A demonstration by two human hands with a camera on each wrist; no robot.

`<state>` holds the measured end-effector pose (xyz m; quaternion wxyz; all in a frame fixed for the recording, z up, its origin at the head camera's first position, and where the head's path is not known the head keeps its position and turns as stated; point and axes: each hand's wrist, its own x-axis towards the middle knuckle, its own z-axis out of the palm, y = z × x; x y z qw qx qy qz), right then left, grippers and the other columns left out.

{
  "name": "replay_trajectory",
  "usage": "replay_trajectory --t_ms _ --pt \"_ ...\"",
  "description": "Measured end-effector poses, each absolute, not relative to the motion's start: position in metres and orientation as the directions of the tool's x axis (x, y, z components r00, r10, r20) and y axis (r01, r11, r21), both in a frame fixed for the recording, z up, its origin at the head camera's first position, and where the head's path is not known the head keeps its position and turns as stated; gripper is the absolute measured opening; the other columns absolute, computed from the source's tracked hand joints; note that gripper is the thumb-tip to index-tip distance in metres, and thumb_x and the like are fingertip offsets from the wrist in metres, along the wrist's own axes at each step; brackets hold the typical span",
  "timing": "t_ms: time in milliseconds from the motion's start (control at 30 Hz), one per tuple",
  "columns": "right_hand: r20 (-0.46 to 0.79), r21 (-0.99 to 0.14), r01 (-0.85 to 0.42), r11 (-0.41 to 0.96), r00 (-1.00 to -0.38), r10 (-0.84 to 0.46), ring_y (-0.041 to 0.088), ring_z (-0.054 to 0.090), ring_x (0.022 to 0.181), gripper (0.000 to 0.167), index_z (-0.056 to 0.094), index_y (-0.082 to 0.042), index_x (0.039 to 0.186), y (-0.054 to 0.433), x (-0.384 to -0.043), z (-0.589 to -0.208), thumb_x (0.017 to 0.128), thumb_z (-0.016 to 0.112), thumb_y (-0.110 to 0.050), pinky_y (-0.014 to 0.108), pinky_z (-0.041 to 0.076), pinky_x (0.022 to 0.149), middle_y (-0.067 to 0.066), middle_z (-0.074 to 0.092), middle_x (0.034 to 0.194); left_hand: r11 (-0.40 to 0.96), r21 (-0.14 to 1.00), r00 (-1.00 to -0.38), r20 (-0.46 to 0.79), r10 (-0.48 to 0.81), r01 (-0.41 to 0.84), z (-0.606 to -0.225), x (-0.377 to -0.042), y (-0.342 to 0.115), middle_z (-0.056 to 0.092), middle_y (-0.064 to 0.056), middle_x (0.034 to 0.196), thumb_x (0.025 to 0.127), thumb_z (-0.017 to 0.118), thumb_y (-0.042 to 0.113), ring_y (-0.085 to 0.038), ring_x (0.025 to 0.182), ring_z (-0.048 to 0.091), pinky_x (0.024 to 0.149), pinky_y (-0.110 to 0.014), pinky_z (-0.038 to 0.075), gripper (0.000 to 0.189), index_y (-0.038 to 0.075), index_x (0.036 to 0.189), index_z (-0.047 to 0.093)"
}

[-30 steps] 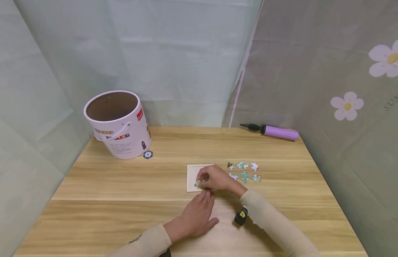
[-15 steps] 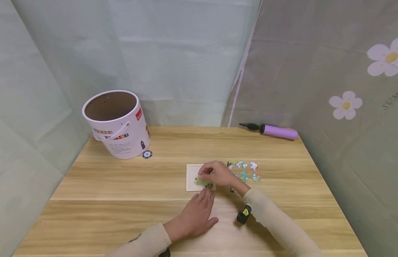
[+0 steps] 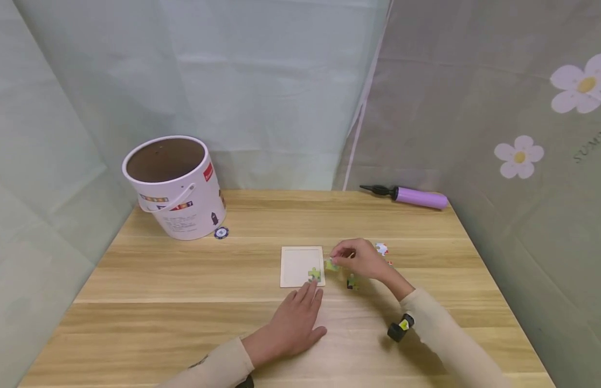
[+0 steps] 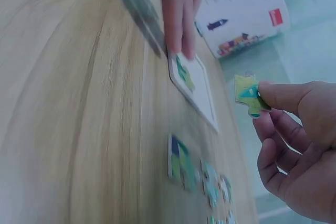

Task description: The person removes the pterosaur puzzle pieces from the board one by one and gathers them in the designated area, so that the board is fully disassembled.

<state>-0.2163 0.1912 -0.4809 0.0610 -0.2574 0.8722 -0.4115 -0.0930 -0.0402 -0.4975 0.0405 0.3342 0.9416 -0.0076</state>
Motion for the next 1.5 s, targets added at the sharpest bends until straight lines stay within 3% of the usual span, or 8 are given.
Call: replay_trajectory --t_ms 233,467,800,1233,1500 --pt "0.106 -0.748 -0.375 0.548 -0.882 -0.460 0.007 0.065 0.079 0.006 0.079 -0.014 0.097 0.222 -0.204 -0.482 0.091 0.078 -0.015 0.026 0.057 0.074 -0.007 0.074 0.088 0.809 0.071 -0.808 -0.042 0.588 0.584 -0.501 -0.101 -0.064 0.039 -0.019 0.160 0.099 0.053 0.060 -0.037 0.149 0.035 0.121 -0.055 0.027 0.084 -0.002 0.155 0.038" --pt "0.109 -0.757 -0.371 0.538 -0.883 -0.456 0.007 0.064 0.077 0.005 0.079 -0.013 0.095 0.242 -0.194 -0.486 0.091 0.078 -0.014 0.026 0.056 0.072 -0.006 0.073 0.086 0.809 0.124 -0.809 -0.071 0.584 0.574 -0.507 -0.106 -0.086 0.033 -0.018 0.164 0.099 0.049 0.064 -0.037 0.153 0.027 0.122 -0.059 0.022 0.087 -0.001 0.156 0.037" --pt "0.065 -0.718 -0.364 0.593 -0.884 -0.464 0.006 0.063 0.081 0.006 0.080 -0.015 0.096 0.264 -0.185 -0.491 0.092 0.077 -0.016 0.024 0.055 0.072 -0.006 0.075 0.093 0.763 0.230 -0.759 -0.125 0.639 0.604 -0.502 -0.113 -0.101 0.028 -0.018 0.166 0.101 0.050 0.060 -0.036 0.153 0.026 0.121 -0.055 0.028 0.085 0.000 0.159 0.032" --pt "0.010 -0.704 -0.320 0.634 -0.897 -0.442 0.006 0.065 0.082 0.007 0.081 -0.014 0.093 0.276 -0.179 -0.503 0.090 0.077 -0.009 0.023 0.056 0.072 -0.003 0.076 0.093 0.760 0.208 -0.756 -0.119 0.644 0.615 -0.500 -0.115 -0.098 0.031 -0.019 0.165 0.100 0.053 0.058 -0.036 0.152 0.030 0.119 -0.054 0.032 0.084 0.000 0.157 0.035" --pt "0.035 -0.680 -0.357 0.641 -0.888 -0.458 0.008 0.066 0.085 0.008 0.081 -0.015 0.092 0.273 -0.179 -0.509 0.092 0.075 -0.009 0.023 0.057 0.075 -0.003 0.076 0.093 0.757 0.200 -0.754 -0.106 0.648 0.622 -0.503 -0.117 -0.098 0.031 -0.018 0.165 0.100 0.052 0.060 -0.036 0.152 0.030 0.118 -0.054 0.033 0.084 0.000 0.157 0.035"
